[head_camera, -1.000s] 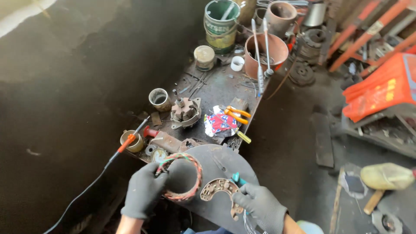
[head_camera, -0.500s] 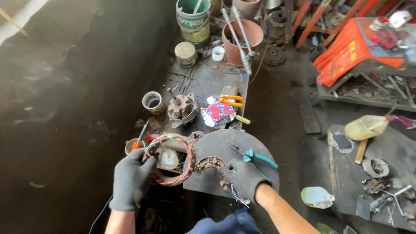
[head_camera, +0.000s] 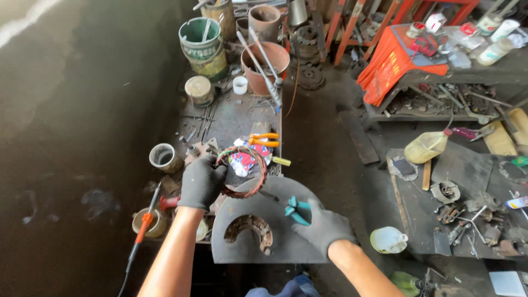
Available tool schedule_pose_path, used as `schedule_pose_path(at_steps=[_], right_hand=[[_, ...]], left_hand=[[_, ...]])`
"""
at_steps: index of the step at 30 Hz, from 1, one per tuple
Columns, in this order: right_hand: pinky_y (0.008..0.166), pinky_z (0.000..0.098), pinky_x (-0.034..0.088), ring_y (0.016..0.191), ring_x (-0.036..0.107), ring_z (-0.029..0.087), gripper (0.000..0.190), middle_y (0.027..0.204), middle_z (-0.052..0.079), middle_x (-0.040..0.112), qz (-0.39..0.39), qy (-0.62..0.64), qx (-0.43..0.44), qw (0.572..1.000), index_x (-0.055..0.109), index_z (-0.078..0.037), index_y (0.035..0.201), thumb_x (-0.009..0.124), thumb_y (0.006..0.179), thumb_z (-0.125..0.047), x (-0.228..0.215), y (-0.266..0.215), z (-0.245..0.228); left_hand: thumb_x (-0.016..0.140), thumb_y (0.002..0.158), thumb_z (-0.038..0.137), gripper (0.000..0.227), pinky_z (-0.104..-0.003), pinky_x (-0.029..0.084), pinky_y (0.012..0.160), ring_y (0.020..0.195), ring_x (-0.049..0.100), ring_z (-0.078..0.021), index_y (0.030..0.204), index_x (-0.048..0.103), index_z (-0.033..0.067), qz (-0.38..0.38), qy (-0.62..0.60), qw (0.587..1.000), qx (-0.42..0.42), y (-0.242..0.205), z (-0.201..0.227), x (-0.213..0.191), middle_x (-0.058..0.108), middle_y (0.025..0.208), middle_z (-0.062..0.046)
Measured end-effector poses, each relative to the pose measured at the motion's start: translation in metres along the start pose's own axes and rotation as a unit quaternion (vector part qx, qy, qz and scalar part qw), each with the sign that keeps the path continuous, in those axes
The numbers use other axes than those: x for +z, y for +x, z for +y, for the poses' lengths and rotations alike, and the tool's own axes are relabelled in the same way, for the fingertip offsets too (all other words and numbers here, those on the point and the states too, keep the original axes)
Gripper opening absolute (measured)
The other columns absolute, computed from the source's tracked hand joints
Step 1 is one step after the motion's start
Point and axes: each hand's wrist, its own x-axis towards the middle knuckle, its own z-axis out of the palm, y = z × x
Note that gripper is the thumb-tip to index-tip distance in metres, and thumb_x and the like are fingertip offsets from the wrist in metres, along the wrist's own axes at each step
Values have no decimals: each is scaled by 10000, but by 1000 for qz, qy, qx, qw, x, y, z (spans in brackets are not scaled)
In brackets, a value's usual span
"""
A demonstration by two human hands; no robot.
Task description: The person uses a soldering iron to heat and solder a metal electrical component, likely a commutator, while holding it with gloved hands. The person also uses a screwdriver to adjust or clean parts of the component during the process.
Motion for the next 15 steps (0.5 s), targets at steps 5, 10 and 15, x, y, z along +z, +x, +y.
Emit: schedule_pose_path(at_steps=[5,10,15], right_hand=[[842,479,512,1054,701,366,630,1121,115,730,-21,12,84,996,528,-184,1112,543,843,-753,13,-17,23],[919,485,500,1147,687,362,778,1179,137,729,-14,39,122,992,554,-175,1147,543,781,-862,30,-27,40],[953,451,499,1180,670,312,765,1236,80,700,-63,47,148,986,597,-195,1167,497,799,-858,28,-36,36]], left_hand=[[615,813,276,175,-502,452,687,733,652,-427,763,660,115,-64,-7,998,12,9,14,28,698,737,-205],[623,811,281,200,-476,488,718,750,659,-427,758,682,97,-123,19,991,58,9,23,55,705,770,-207],[651,893,435,409,-507,480,687,790,653,-483,758,648,48,-184,57,969,154,10,24,73,695,788,-228]])
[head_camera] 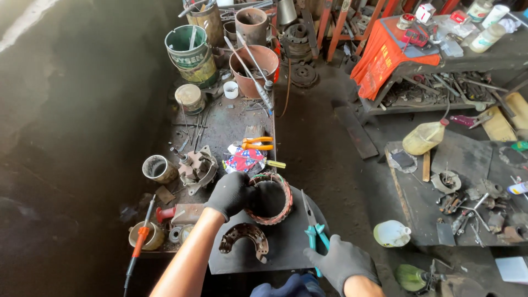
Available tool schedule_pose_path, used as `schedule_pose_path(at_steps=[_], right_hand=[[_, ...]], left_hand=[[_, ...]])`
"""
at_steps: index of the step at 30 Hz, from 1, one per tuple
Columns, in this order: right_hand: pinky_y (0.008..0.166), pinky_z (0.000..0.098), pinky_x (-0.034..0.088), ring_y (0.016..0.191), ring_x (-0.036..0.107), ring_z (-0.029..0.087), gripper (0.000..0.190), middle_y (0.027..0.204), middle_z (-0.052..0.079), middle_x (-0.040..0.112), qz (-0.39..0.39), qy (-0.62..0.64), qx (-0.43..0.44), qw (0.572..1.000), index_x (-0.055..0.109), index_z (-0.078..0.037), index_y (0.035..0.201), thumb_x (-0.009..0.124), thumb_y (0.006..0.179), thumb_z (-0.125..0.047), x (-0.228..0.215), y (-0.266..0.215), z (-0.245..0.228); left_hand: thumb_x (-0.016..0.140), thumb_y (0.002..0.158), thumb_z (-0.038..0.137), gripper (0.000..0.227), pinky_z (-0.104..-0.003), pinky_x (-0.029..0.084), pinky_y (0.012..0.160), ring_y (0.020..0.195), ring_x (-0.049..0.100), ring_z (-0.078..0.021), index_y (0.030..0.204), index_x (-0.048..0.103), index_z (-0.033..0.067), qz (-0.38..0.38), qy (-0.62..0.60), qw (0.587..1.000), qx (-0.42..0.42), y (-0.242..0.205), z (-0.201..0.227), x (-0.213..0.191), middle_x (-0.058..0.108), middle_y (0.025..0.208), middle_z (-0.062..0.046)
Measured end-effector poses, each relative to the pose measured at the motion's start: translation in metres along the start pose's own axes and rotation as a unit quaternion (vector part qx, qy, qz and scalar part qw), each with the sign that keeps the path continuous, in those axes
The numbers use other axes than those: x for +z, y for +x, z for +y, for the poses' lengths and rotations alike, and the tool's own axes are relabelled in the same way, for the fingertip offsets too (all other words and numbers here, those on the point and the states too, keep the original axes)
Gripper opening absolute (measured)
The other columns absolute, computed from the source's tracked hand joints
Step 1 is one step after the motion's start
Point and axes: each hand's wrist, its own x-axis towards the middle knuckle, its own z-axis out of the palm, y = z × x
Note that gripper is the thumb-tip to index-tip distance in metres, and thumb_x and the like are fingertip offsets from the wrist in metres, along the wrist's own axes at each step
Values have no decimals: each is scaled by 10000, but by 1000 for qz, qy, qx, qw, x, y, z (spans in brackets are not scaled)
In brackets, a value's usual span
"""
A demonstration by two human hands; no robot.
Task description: The person uses a soldering iron to heat and solder a metal electrical component, likely a commutator, while holding it with gloved hands. The person also uses a screwdriver to adjust or clean parts of the component during the process.
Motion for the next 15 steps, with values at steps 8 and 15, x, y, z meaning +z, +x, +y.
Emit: schedule_pose_path(at_steps=[8,15], right_hand=[[886,464,504,1089,683,355,726,1128,112,725,17,30,-16,999,607,-196,1039,522,799,-877,1,-2,10],[731,307,521,655,650,179,266,631,63,725,167,337,-84,923,743,-159,831,602,944,-354,-7,-36,27]], left_hand=[[630,911,372,302,-542,550,777,919,695,-483,962,693,81,-53,72,996,-4,-3,5,-3,744,940,-209],[639,873,659,795,-540,456,1018,1229,590,-456,1440,530,114,63,-38,991,-111,-85,43,-94,603,1372,-219]])
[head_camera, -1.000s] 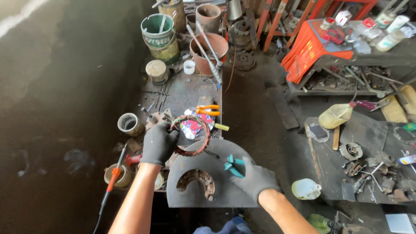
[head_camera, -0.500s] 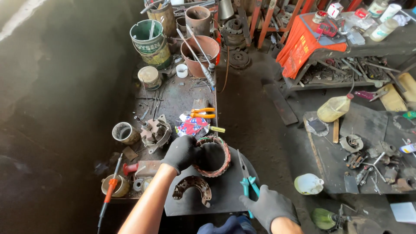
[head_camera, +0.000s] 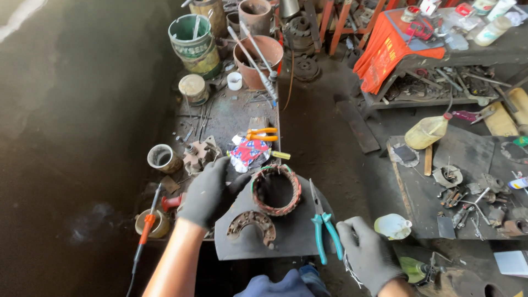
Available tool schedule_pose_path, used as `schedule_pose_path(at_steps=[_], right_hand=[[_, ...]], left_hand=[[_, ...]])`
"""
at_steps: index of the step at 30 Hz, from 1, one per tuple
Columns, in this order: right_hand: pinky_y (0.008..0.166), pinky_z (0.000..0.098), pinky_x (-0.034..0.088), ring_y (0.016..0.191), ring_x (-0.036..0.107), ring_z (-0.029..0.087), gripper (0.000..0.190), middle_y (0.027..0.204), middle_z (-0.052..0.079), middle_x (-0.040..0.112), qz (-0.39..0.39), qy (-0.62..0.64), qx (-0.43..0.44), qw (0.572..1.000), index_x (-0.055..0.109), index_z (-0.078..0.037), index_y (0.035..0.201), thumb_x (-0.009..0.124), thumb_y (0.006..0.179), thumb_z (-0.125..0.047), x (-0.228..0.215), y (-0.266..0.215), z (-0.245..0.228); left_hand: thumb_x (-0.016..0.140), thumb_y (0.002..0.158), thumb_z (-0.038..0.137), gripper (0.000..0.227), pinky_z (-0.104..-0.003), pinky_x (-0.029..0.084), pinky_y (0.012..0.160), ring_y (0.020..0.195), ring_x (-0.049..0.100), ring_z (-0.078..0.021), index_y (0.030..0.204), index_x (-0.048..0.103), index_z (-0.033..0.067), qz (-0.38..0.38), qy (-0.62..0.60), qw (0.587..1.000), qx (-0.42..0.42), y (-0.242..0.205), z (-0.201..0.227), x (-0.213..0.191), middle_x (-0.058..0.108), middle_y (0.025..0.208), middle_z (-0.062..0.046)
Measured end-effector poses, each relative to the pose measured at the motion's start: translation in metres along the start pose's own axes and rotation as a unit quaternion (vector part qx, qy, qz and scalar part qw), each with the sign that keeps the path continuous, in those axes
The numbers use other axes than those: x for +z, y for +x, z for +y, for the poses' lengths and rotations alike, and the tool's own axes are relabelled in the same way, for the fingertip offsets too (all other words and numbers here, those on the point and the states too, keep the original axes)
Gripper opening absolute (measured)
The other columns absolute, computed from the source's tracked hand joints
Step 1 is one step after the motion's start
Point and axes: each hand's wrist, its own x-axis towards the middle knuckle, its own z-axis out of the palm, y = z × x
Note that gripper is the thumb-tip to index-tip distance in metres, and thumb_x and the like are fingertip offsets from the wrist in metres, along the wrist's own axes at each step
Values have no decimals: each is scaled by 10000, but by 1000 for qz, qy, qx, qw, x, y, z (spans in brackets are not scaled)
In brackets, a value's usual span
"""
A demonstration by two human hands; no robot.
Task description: The person uses a soldering iron to heat and solder a metal electrical component, likely a commutator, while holding it with gloved hands. The person also uses a screwdriver to adjust or clean parts of the component during the process.
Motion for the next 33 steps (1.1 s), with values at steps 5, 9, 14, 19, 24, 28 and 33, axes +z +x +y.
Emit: schedule_pose_path(at_steps=[5,9,14,19,24,28,33], right_hand=[[738,278,520,695,663,136,193,689,22,740,3,52,-165,985,766,-182,853,626,922,-295,37,-12,-3],[773,248,476,785,669,131,242,881,24,810,79,258,-239,933,819,-78,896,605,914,-191,74,-67,-40],[661,189,503,573,608,62,225,780,-54,733,204,191,-319,905,799,-219,872,584,934,-240,98,-123,-64],[544,177,500,586,649,73,191,784,9,732,123,300,-399,858,790,-121,838,642,884,-233,126,-117,-54],[649,301,548,692,693,184,342,897,63,744,-29,144,-585,798,653,-59,1151,552,1006,-352,131,-68,-26],[711,376,575,756,719,251,483,964,96,750,-124,43,-669,731,570,-22,1338,499,1079,-424,128,-50,-14],[788,284,617,795,760,156,291,1030,51,809,-103,16,-631,769,711,-81,1193,710,941,-228,127,-43,0]], left_hand=[[655,939,425,336,-466,498,771,828,649,-336,1118,642,141,83,-38,991,96,-83,-18,4,681,940,-119],[701,915,350,307,-261,517,997,1092,718,-43,1180,763,209,-125,-324,931,109,-157,14,9,845,1122,50],[736,878,344,405,-230,471,958,1058,641,-42,1223,707,133,-259,-533,805,11,-181,-11,68,741,1119,35],[693,952,374,296,-251,547,765,811,662,-60,1011,758,91,-189,-536,822,-34,-191,-48,83,744,855,14],[635,949,363,355,-242,535,934,1004,700,-52,1163,777,118,-117,-515,849,-16,-198,-67,78,820,1074,18],[658,946,310,338,-257,507,414,535,598,-107,1171,787,94,-100,-542,831,-75,-197,-100,71,699,782,-45],[677,900,88,269,-426,585,767,840,741,-386,1045,781,-113,140,-664,681,-274,-177,-99,8,799,1016,-251]])
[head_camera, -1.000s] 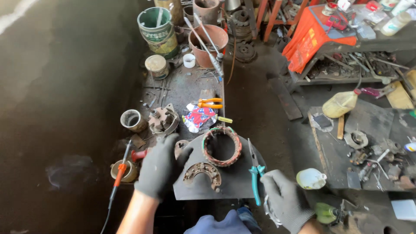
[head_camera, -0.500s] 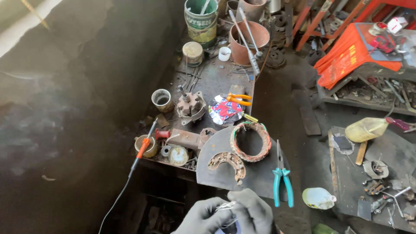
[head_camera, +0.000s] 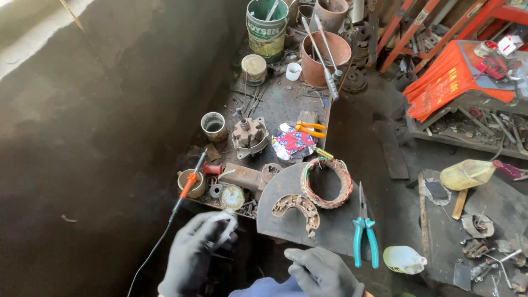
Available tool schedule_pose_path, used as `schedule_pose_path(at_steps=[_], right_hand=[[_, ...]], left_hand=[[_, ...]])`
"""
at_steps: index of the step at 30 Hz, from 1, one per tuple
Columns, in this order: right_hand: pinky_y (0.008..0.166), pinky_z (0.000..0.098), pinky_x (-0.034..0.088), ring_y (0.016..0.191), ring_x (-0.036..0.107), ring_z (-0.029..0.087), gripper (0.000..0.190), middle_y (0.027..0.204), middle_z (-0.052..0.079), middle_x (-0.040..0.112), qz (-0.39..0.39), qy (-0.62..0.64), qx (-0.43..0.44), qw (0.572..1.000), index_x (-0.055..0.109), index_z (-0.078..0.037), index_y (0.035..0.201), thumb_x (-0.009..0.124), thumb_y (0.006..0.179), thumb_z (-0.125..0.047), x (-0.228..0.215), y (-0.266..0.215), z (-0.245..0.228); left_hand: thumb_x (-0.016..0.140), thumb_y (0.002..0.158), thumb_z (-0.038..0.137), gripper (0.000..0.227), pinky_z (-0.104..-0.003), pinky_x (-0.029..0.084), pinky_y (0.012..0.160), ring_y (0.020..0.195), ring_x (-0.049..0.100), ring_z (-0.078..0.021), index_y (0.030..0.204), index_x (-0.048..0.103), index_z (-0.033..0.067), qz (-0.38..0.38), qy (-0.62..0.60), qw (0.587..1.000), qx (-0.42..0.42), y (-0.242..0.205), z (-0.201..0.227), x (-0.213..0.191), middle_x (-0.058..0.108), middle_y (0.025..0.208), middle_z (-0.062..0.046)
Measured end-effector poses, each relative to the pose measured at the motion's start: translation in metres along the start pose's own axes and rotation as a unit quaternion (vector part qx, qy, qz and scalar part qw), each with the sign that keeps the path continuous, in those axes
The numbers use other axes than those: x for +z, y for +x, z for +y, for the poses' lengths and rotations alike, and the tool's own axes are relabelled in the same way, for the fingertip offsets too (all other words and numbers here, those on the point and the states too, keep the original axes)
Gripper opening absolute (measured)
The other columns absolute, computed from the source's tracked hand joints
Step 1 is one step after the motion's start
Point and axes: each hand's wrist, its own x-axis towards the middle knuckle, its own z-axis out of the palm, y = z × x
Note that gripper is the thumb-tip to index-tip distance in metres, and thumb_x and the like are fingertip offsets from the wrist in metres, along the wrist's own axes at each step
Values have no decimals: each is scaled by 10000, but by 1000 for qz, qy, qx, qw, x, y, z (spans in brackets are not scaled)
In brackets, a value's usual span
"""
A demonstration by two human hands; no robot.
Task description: The person uses a soldering iron to heat and solder a metal electrical component, likely a commutator, while holding it with gloved hands. The person also uses a screwdriver to adjust or clean parts of the component during the process.
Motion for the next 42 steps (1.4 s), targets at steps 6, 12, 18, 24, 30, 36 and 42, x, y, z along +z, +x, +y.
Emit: schedule_pose_path(at_steps=[6,12,18,24,30,36,42], right_hand=[[737,254,613,728,722,129,242,946,-13,798,-6,-34,-6,999,740,-157,1146,738,914,-225,7,-10,9],[659,299,591,650,693,157,220,868,11,764,3,-30,-55,998,710,-116,1123,729,905,-138,-2,-5,-2],[649,329,600,684,733,201,216,830,43,762,-11,-30,-3,999,700,-95,1147,711,944,-169,-23,-25,12],[706,357,613,795,779,234,230,959,89,803,-58,17,7,998,693,-83,1165,691,962,-191,-33,-36,42],[745,333,621,833,781,222,211,872,18,813,-63,19,40,997,739,-154,1129,708,937,-236,-60,-25,53],[812,295,634,880,796,198,207,1033,54,816,-72,66,-21,995,722,-118,1135,713,939,-187,-83,-19,84],[895,277,607,975,793,130,248,1121,-3,819,-91,46,-5,995,755,-138,1151,668,970,-284,-98,-9,91]], left_hand=[[587,979,226,292,-246,482,967,1042,665,-88,1063,815,65,-39,239,944,223,59,5,6,807,1069,-10],[546,1024,239,207,-303,455,429,528,507,-148,1065,698,105,-164,323,926,108,107,-2,98,555,646,-59],[471,961,439,267,-581,523,733,933,716,-451,890,591,211,-134,702,654,247,134,-35,126,759,951,-120],[537,930,502,358,-568,526,632,837,640,-422,930,771,231,-63,749,539,380,162,-55,128,631,918,-151],[435,972,595,546,-592,503,920,1131,554,-447,1304,544,177,-145,795,553,203,167,-52,144,557,1230,-202],[577,866,639,904,-518,403,1103,1315,469,-460,1587,290,174,-170,737,642,126,138,-15,139,477,1377,-247],[652,870,648,782,-516,498,910,1092,629,-437,1393,589,70,83,636,705,301,126,42,61,695,1106,-278]])
